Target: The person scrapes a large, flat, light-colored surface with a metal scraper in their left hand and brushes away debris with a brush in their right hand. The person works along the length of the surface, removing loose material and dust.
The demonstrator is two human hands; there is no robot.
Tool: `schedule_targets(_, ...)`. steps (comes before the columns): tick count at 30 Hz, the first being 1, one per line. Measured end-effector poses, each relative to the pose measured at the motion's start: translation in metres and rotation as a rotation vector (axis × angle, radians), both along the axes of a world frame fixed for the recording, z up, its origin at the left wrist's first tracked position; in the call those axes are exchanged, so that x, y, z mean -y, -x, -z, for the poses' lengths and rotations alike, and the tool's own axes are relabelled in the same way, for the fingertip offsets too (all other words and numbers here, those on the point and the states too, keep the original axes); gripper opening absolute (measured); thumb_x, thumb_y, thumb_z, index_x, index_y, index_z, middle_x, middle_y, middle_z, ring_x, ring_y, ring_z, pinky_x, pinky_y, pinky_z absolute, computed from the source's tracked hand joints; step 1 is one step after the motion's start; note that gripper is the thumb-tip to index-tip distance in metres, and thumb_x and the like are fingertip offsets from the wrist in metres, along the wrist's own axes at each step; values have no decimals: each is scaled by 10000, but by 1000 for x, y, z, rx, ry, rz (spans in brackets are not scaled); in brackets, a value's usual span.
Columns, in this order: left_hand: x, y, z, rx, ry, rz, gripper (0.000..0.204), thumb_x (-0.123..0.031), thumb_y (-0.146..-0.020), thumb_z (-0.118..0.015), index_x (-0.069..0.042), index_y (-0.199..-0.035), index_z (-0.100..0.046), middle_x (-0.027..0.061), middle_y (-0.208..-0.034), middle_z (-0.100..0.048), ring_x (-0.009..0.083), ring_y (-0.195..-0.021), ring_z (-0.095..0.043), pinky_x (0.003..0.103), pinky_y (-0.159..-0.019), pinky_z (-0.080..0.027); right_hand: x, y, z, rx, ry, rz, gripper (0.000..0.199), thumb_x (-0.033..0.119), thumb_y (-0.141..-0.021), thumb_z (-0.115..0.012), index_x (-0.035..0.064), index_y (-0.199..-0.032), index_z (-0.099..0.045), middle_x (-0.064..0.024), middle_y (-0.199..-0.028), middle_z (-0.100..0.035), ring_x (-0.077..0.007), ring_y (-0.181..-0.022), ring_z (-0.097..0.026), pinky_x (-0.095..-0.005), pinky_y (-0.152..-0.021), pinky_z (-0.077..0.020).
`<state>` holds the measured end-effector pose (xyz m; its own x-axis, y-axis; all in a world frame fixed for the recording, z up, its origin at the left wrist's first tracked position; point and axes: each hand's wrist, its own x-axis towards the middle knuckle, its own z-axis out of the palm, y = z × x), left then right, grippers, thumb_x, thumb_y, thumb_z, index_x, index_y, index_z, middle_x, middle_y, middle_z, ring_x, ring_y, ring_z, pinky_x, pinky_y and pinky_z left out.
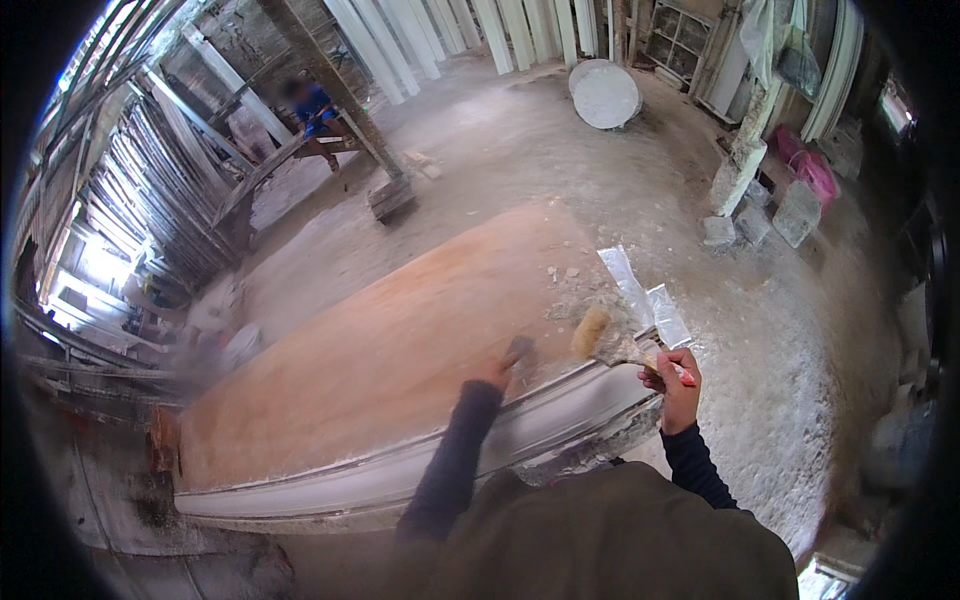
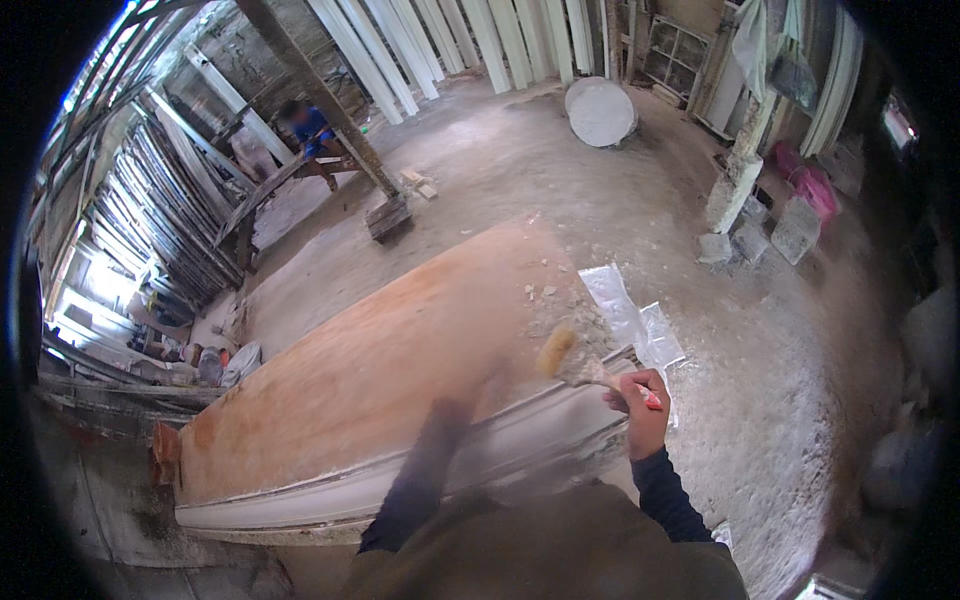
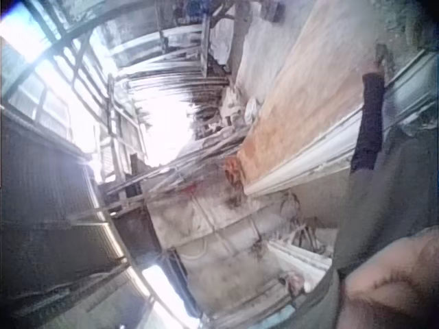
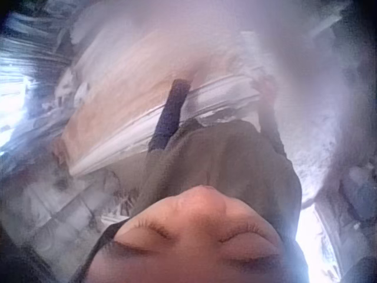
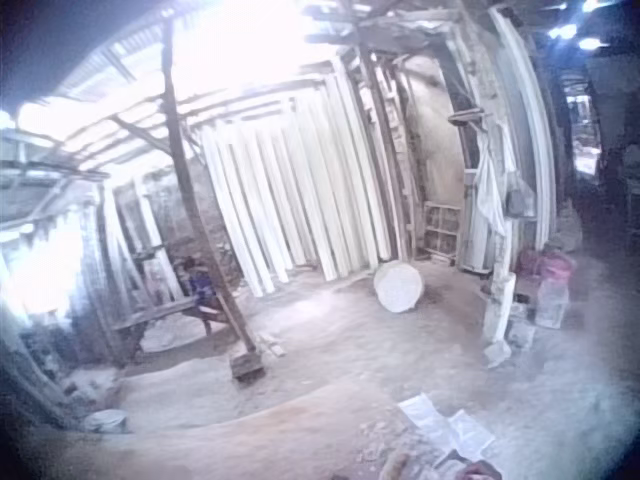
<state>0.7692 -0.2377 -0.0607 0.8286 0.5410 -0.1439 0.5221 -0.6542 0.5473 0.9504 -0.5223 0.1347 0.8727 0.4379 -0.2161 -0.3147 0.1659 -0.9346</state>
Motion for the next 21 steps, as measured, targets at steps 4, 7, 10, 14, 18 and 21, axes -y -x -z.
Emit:
schedule_targets(4, 2, 34, -30, -173, -14, -30, 354, -242, -843, -440, -214, -1186, -522, 213, -975, -576, 365, -899, -559, 431, -795, -436, 15, -4, 9, -4, 52, 68, 128, 167, -840, -565, 64, -844, -489, -46, -747, -571, -171, -624, -624, -236, -544, -490)
schedule_targets(7, -3, 38, 14, -153, -14, -146, 368, -275, -848, -429, -203, -1201, -503, 209, -963, -572, 365, -890, -557, 436, -790, -435, 13, -3, 11, -10, 43, 48, 128, 166, -840, -566, 63, -843, -491, -43, -749, -567, -169, -621, -621, -235, -545, -490)
schedule_targets(10, -11, -3, 31, -64, -87, -99, 373, -295, -850, -417, -184, -1198, -494, 201, -961, -571, 361, -876, -560, 444, -766, -441, 8, 1, 11, -11, 44, 60, 130, 165, -842, -565, 58, -840, -492, -44, -748, -562, -165, -617, -618, -234, -543, -487)
schedule_targets(14, 0, -40, -46, 16, -2, -100, 362, -290, -848, -420, -160, -1175, -506, 196, -970, -572, 355, -860, -565, 452, -751, -442, 5, 7, 6, 16, 49, 79, 141, 190, -848, -563, 78, -820, -482, -41, -713, -576, -154, -604, -616, -225, -530, -484)
schedule_targets(18, -15, -2, 2, 9, -205, 100, 348, -288, -848, -427, -152, -1156, -517, 190, -974, -574, 346, -865, -569, 444, -753, -445, 6, 8, 3, 38, 52, 63, 149, 200, -848, -566, 85, -817, -476, -35, -692, -578, -153, -604, -616, -227, -530, -487)
schedule_targets(21, -4, 4, -4, 21, -106, 14, 334, -279, -848, -430, -165, -1145, -531, 185, -957, -577, 339, -868, -572, 435, -744, -450, 13, 9, 13, 45, 57, 76, 148, 193, -846, -567, 80, -823, -475, -37, -698, -573, -156, -607, -617, -231, -533, -488)
